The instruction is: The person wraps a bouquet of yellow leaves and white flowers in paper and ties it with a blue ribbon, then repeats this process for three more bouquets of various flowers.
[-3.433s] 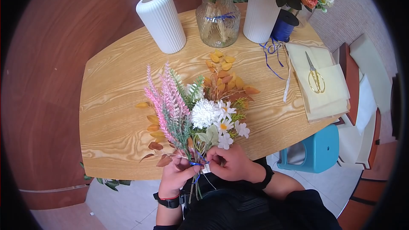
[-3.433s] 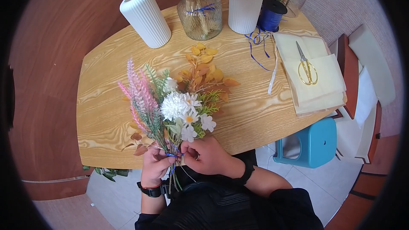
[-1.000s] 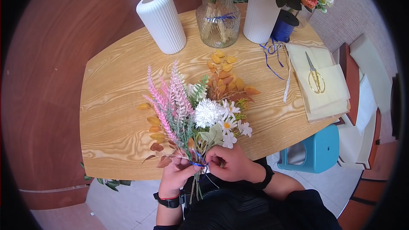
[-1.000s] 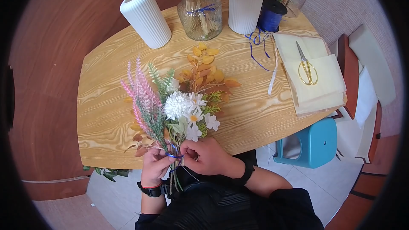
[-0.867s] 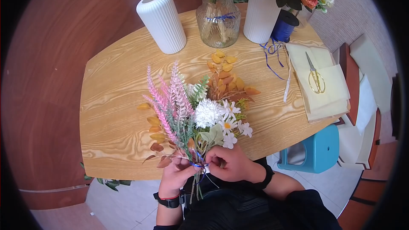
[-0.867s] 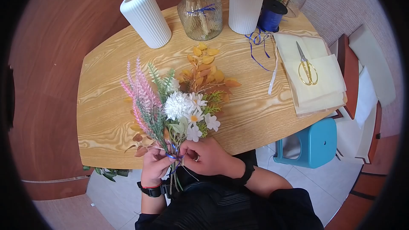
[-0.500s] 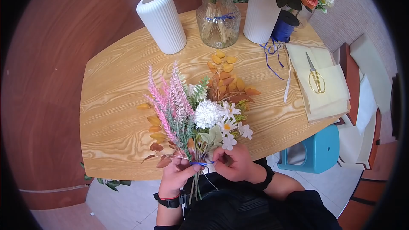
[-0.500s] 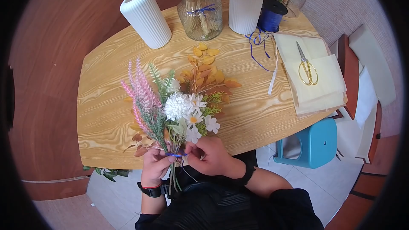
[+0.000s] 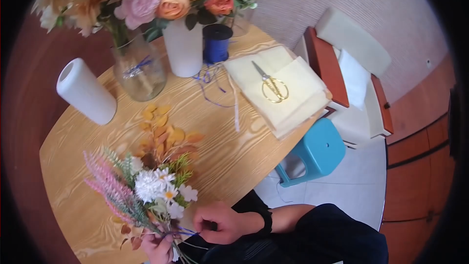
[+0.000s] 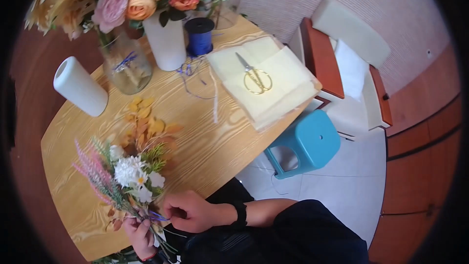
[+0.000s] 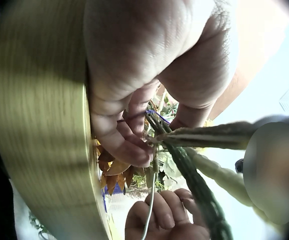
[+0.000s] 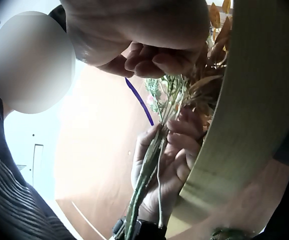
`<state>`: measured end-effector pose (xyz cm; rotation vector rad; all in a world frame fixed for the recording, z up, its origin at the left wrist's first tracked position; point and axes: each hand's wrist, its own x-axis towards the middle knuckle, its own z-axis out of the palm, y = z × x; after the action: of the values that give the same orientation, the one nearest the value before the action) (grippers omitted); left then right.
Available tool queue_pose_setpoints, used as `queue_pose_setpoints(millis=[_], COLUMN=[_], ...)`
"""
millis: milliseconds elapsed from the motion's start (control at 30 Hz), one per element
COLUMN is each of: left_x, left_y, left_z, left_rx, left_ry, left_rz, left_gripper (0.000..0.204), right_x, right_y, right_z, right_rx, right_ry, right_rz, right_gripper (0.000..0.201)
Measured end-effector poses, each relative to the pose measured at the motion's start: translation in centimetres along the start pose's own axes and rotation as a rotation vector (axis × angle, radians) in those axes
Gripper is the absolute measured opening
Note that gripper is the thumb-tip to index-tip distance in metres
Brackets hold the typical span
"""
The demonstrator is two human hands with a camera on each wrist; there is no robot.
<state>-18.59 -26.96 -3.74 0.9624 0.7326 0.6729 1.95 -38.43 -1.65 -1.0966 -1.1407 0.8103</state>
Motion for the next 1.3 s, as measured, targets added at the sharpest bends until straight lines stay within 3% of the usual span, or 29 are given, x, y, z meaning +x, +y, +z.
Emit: queue_pose_setpoints(millis=[133,200,300,400,433,600,633,700,733,800,833,867,900,967,1000,1067,1100,1167,1233,1300], left_x=[-0.1,0.0,0.3,0.3,0.3,0.1,-0.2,-0.1,-0.2,-0.4,-0.3,-0.2,0.2,0.4,0.5,0.7,0.7,0.8,1.0,1.1], left_y=[0.2,-0.2,0.1,-0.1,-0.2,-0.2,0.8,-0.3,-0.4,-0.2,0.1,0.0,-0.3,0.1,0.5,1.8,1.9,1.6,1.7,1.7], left_z=[0.3,0.7,0.0,-0.2,-0.2,-0.2,0.8,0.3,-0.3,-0.8,-0.8,-0.8,-0.7,-0.7,-0.6,0.4,0.8,0.6,0.8,2.1], left_rx=[0.033,0.018,0.0,-0.009,-0.017,-0.063,-0.102,-0.159,-0.127,-0.013,0.061,0.082,0.104,0.149,0.172,0.144,0.034,-0.028,-0.056,-0.047], left_ry=[0.026,0.061,-0.055,-0.068,-0.064,-0.015,0.001,-0.071,-0.079,-0.075,-0.072,-0.082,-0.099,-0.13,-0.14,-0.164,-0.15,-0.161,-0.167,-0.163], left_rz=[0.018,0.088,-0.007,0.012,0.0,-0.047,-0.115,-0.085,-0.09,-0.131,-0.171,-0.136,-0.106,-0.063,-0.049,-0.035,-0.032,-0.099,-0.129,-0.122], left_gripper=[0.046,0.046,0.045,0.044,0.044,0.042,0.043,0.05,0.051,0.05,0.048,0.045,0.043,0.036,0.033,0.033,0.033,0.034,0.034,0.035], right_x=[-0.8,-0.6,1.1,4.6,5.9,13.3,14.5,16.1,16.3,15.5,14.9,14.0,13.3,10.7,9.0,6.4,5.7,3.7,2.8,2.1], right_y=[-1.7,-2.4,-5.1,-8.4,-8.5,-6.1,-5.4,-2.8,-2.5,-4.2,-4.8,-6.1,-7.8,-9.2,-8.8,-8.2,-8.0,-5.4,-3.2,-2.1], right_z=[-2.4,-4.8,-9.5,-12.5,-13.9,-18.9,-19.6,-21.3,-21.8,-19.2,-18.1,-16.4,-14.5,-11.0,-9.8,-6.6,-5.4,-2.5,0.6,2.6], right_rx=[0.016,-0.127,-0.416,-0.244,-0.376,-0.796,-0.856,-0.868,-1.039,-1.23,-1.218,-1.208,-1.2,-1.056,-1.019,-0.91,-0.861,-0.575,-0.577,-0.619], right_ry=[0.043,0.092,0.324,0.577,0.612,0.631,0.599,0.482,0.358,0.254,0.241,0.216,0.196,0.13,0.056,-0.139,-0.345,-0.432,-0.434,-0.424], right_rz=[0.006,-0.087,-0.109,-0.02,0.025,-0.029,-0.002,0.08,0.177,0.168,0.076,0.094,0.198,0.346,0.291,0.35,0.383,0.292,0.109,0.043], right_gripper=[0.01,0.012,0.011,0.009,0.008,0.008,0.01,0.02,0.03,0.045,0.043,0.036,0.024,0.019,0.018,0.012,0.016,0.031,0.046,0.054])
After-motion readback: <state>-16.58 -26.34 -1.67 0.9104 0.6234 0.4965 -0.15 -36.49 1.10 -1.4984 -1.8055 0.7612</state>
